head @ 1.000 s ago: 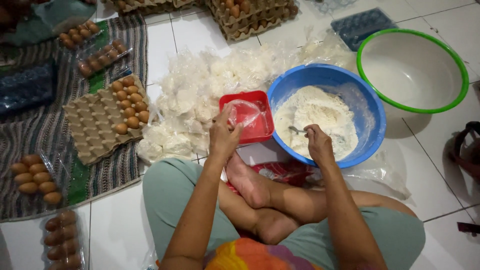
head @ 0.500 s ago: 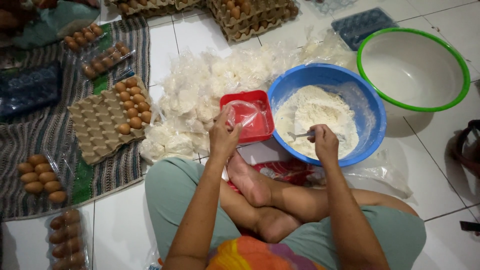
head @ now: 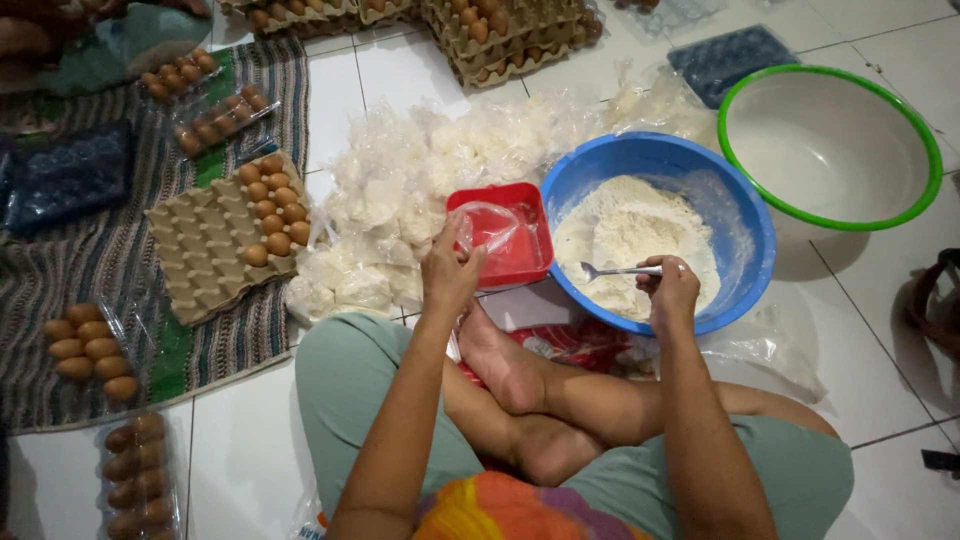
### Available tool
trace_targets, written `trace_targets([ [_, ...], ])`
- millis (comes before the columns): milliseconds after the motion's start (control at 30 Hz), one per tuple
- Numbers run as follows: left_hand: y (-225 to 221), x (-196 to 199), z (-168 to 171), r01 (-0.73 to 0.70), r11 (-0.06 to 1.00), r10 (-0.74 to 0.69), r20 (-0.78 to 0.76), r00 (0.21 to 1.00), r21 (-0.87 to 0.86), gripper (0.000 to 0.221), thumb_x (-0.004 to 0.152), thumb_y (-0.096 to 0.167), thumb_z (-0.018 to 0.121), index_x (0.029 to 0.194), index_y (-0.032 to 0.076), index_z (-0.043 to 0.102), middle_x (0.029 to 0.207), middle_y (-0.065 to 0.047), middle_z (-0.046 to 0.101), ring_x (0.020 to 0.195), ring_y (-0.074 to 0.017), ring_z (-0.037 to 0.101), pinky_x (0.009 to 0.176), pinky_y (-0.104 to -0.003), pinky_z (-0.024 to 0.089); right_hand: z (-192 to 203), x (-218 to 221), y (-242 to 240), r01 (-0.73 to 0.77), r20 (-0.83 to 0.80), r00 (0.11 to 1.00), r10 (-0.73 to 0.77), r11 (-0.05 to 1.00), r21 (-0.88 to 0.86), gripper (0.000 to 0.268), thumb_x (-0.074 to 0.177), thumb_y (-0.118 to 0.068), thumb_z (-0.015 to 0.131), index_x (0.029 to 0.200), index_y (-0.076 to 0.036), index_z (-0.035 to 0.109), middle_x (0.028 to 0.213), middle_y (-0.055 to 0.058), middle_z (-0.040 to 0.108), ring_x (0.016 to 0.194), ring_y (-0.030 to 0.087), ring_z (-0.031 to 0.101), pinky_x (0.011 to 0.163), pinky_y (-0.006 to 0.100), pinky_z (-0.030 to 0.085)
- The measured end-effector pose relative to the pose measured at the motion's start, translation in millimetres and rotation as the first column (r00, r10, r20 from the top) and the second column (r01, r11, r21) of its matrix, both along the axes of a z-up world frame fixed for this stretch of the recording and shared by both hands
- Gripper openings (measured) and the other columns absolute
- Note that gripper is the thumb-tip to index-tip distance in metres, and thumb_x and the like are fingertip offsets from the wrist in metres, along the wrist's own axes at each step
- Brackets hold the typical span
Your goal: The person fills small plastic bags with white flour using a spoon from a blue bowl, ties the bags closed, and places them aside while sitting on the floor next to egg cartons.
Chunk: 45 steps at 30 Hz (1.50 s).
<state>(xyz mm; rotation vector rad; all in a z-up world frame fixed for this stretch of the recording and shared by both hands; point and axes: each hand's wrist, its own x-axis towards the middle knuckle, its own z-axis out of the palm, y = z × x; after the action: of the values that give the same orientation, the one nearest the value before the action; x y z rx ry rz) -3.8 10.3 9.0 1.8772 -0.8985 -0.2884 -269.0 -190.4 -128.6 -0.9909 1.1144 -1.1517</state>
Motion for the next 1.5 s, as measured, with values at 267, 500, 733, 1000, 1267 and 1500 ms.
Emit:
trace_targets([
  [267, -13, 0, -19, 0.018, 1.000, -0.019, 0.083, 0.996, 0.011, 0.064, 0.084, 0.025, 0.073, 0.145, 0.019, 0.056, 0.146, -0.014, 0.059, 0.085, -0.0336, 0.076, 0.078, -0.043, 0.061, -17, -3, -14, 0.050, 0.109, 0.992, -0.062, 0.993, 0.109, 0.020, 0.094, -0.021, 0.054, 0.092, -0.006, 0.067, 0.081, 0.018, 0.070, 0.055, 0.014, 0.067, 0.051, 0.024, 0.060],
  [500, -16, -9, -10, 0.040, 0.998, -0.037, 0.070, 0.997, -0.037, 0.067, 0.082, 0.019, 0.072, 0.147, 0.022, 0.056, 0.149, -0.017, 0.055, 0.094, -0.0342, 0.075, 0.094, -0.045, 0.056, 20, -8, 3, 0.138, 0.142, 0.979, -0.147, 0.988, 0.070, 0.016, 0.089, -0.022, 0.057, 0.085, -0.009, 0.066, 0.079, 0.014, 0.069, 0.053, 0.011, 0.063, 0.053, 0.022, 0.059],
  [733, -38, 6, -57, 0.066, 0.998, -0.067, 0.123, 0.990, 0.016, 0.066, 0.082, 0.018, 0.071, 0.147, 0.018, 0.057, 0.153, -0.015, 0.051, 0.135, -0.0345, 0.054, 0.115, -0.049, 0.039, 79, 6, 29, 0.282, 0.338, 0.903, -0.264, 0.959, -0.003, 0.018, 0.092, -0.025, 0.059, 0.086, -0.008, 0.062, 0.083, 0.015, 0.067, 0.056, 0.013, 0.061, 0.056, 0.020, 0.060],
  [1000, -41, 3, -47, 0.087, 0.996, -0.089, 0.159, 0.983, 0.022, 0.066, 0.080, 0.016, 0.071, 0.144, 0.012, 0.058, 0.150, -0.017, 0.054, 0.134, -0.0331, 0.055, 0.113, -0.044, 0.043, 134, 64, 78, 0.205, 0.370, 0.914, -0.166, 0.976, -0.068, 0.022, 0.096, -0.023, 0.053, 0.087, -0.006, 0.062, 0.085, 0.015, 0.067, 0.056, 0.013, 0.063, 0.060, 0.020, 0.062],
  [1267, -44, -1, -39, 0.115, 0.992, -0.120, 0.137, 0.983, 0.042, 0.064, 0.080, 0.019, 0.066, 0.144, 0.013, 0.058, 0.148, -0.015, 0.057, 0.133, -0.0327, 0.056, 0.113, -0.045, 0.044, 141, 96, 108, 0.098, 0.232, 0.972, -0.043, 0.968, -0.232, 0.026, 0.102, -0.022, 0.052, 0.092, -0.003, 0.067, 0.083, 0.013, 0.066, 0.061, 0.016, 0.067, 0.067, 0.027, 0.061],
  [1500, -46, 5, -51, 0.118, 0.993, -0.120, 0.119, 0.986, 0.023, 0.066, 0.079, 0.017, 0.064, 0.144, 0.011, 0.057, 0.146, -0.018, 0.057, 0.133, -0.0338, 0.056, 0.113, -0.045, 0.044, 141, 106, 119, -0.181, -0.196, 0.977, 0.079, 0.793, -0.582, 0.018, 0.105, -0.014, 0.056, 0.105, -0.005, 0.071, 0.080, 0.015, 0.072, 0.076, 0.021, 0.070, 0.076, 0.037, 0.057],
])
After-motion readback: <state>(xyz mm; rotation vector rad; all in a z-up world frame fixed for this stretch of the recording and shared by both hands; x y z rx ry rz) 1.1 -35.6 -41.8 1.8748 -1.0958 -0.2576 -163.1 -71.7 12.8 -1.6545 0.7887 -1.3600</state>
